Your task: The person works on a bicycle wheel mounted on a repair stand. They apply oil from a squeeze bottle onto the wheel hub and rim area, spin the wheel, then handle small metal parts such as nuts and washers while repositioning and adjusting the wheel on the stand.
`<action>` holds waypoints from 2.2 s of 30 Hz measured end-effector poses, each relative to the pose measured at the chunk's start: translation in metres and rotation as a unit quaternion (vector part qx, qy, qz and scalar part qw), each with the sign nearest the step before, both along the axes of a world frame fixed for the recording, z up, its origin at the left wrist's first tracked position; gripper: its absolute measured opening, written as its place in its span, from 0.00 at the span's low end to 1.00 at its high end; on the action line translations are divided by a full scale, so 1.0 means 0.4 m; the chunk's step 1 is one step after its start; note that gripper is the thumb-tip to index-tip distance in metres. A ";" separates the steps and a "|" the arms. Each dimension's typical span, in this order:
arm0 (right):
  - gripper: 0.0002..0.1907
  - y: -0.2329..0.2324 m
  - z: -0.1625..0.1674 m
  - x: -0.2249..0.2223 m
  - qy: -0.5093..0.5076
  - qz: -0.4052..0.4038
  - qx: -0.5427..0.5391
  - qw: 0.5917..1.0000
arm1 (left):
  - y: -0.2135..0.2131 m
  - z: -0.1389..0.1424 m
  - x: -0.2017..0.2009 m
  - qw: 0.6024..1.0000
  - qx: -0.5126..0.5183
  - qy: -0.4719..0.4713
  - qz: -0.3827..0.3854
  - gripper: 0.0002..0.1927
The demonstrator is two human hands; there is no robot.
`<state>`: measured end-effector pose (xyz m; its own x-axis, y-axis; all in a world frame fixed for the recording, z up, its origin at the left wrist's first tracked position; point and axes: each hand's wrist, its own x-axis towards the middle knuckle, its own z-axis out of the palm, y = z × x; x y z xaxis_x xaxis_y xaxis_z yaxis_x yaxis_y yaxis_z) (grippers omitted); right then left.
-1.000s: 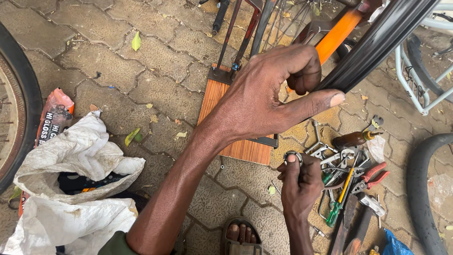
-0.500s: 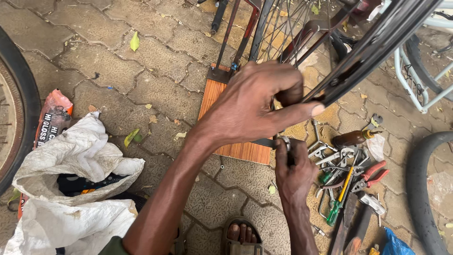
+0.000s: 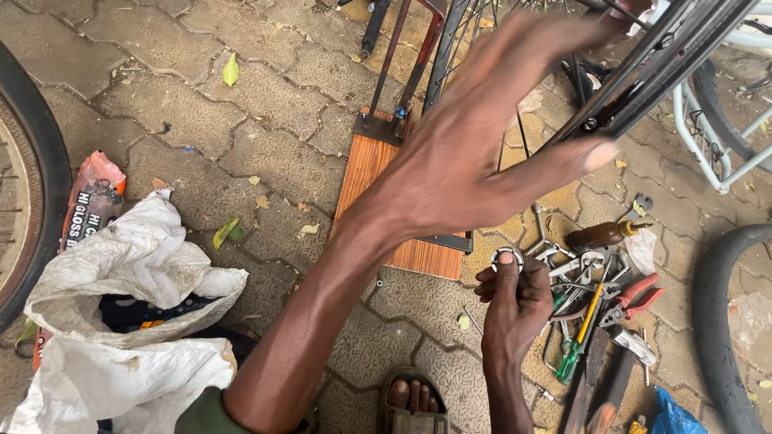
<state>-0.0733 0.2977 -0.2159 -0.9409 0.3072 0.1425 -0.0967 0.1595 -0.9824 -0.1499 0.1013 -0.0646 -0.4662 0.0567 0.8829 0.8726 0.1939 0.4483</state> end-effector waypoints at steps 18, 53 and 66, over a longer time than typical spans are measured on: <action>0.08 0.054 -0.108 0.004 -0.205 0.056 -0.331 0.920 | -0.065 -0.268 -0.032 0.883 0.066 -0.464 0.031 0.37; 0.07 0.040 -0.130 0.023 -0.236 0.082 -0.289 0.924 | 0.058 0.026 -0.059 0.998 0.051 0.023 0.020 0.27; 0.07 0.051 -0.153 0.021 -0.244 0.074 -0.285 0.924 | 0.042 0.016 -0.048 0.998 0.049 -0.034 0.000 0.25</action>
<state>-0.0648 0.3182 -0.2773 -0.8879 0.0636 -0.4556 0.4016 -0.3760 -0.8351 -0.1689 0.1180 -0.0582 -0.5260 -0.0283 0.8500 0.8389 0.1471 0.5240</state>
